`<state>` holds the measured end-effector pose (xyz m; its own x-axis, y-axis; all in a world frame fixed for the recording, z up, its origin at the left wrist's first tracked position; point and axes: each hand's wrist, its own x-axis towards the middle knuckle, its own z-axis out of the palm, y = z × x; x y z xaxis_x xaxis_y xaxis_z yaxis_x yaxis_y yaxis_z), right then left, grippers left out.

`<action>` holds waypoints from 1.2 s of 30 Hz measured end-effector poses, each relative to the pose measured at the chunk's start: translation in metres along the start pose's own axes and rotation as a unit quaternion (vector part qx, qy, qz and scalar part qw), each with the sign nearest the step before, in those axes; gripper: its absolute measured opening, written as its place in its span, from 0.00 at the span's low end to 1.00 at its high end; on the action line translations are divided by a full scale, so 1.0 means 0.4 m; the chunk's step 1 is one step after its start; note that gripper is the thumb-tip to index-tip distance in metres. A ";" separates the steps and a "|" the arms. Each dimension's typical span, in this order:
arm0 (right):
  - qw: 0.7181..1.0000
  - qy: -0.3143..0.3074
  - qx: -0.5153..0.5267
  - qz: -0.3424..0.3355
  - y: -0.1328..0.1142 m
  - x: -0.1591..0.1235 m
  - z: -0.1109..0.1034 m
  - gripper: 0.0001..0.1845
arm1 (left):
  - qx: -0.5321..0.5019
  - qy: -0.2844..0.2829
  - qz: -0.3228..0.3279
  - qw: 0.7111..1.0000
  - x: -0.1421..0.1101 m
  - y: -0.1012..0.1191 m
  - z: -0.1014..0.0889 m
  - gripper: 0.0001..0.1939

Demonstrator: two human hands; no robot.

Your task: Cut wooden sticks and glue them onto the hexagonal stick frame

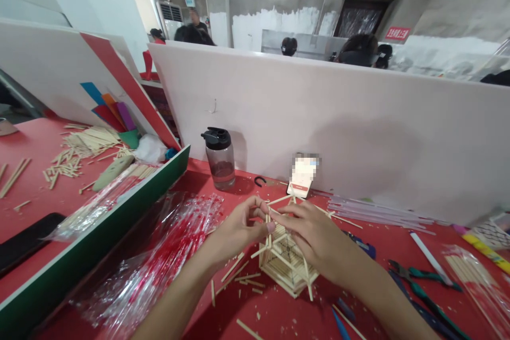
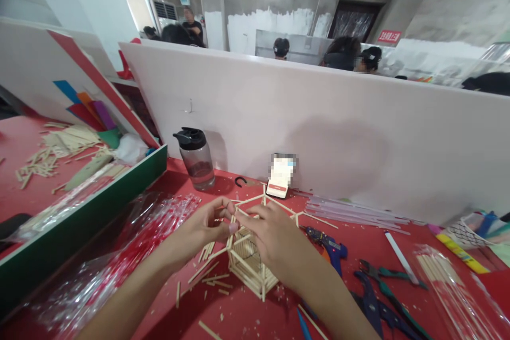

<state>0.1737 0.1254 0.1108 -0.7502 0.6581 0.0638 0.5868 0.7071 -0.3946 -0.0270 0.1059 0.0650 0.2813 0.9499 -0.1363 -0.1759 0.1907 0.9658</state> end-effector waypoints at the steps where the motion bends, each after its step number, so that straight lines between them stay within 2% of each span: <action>1: 1.000 0.001 -0.004 0.000 -0.001 -0.001 0.001 0.26 | -0.002 0.001 -0.002 1.000 0.000 0.001 0.001 0.18; 7: 1.000 0.018 0.006 0.009 -0.006 0.002 0.007 0.27 | -0.010 0.014 -0.009 1.000 -0.001 0.007 0.006 0.19; 10: 0.997 0.067 0.034 0.015 -0.013 -0.017 -0.012 0.24 | -0.010 0.017 -0.007 1.000 0.000 0.009 0.008 0.19; 12: 0.990 0.124 0.049 0.049 -0.015 -0.053 -0.036 0.21 | -0.011 0.018 0.001 1.000 0.000 0.009 0.007 0.19; 15: 0.968 0.210 0.055 0.127 0.001 -0.144 -0.069 0.15 | -0.004 0.015 0.006 1.000 0.001 0.009 0.005 0.18; 17: 0.952 0.239 0.050 0.184 0.024 -0.217 -0.070 0.14 | 0.006 0.009 0.002 1.000 0.001 0.009 0.004 0.18; 20: 0.935 0.203 0.044 0.287 0.067 -0.314 -0.031 0.17 | 0.024 0.012 0.001 1.000 0.001 0.008 0.001 0.18; 24: 0.932 0.113 0.016 0.344 0.083 -0.378 0.051 0.15 | 0.043 0.023 0.003 0.999 0.003 0.005 -0.003 0.18; 27: 0.933 0.050 0.013 0.355 0.041 -0.382 0.099 0.13 | 0.042 0.022 0.007 0.999 0.006 0.001 -0.005 0.18; 31: 0.924 0.000 -0.017 0.382 -0.029 -0.378 0.157 0.07 | 0.044 0.020 0.014 0.999 0.006 -0.003 -0.005 0.18; 32: 0.924 -0.008 -0.035 0.380 -0.040 -0.380 0.173 0.08 | 0.047 0.020 0.016 0.999 0.005 -0.003 -0.005 0.18; 36: 0.940 -0.021 -0.089 0.330 -0.052 -0.394 0.228 0.24 | 0.054 0.024 0.013 0.998 0.003 0.002 -0.002 0.18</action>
<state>0.2519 -0.0168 0.0254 -0.2143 0.9602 -0.1790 0.9672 0.1829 -0.1764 -0.0275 0.1073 0.0655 0.2325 0.9653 -0.1188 -0.0791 0.1405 0.9869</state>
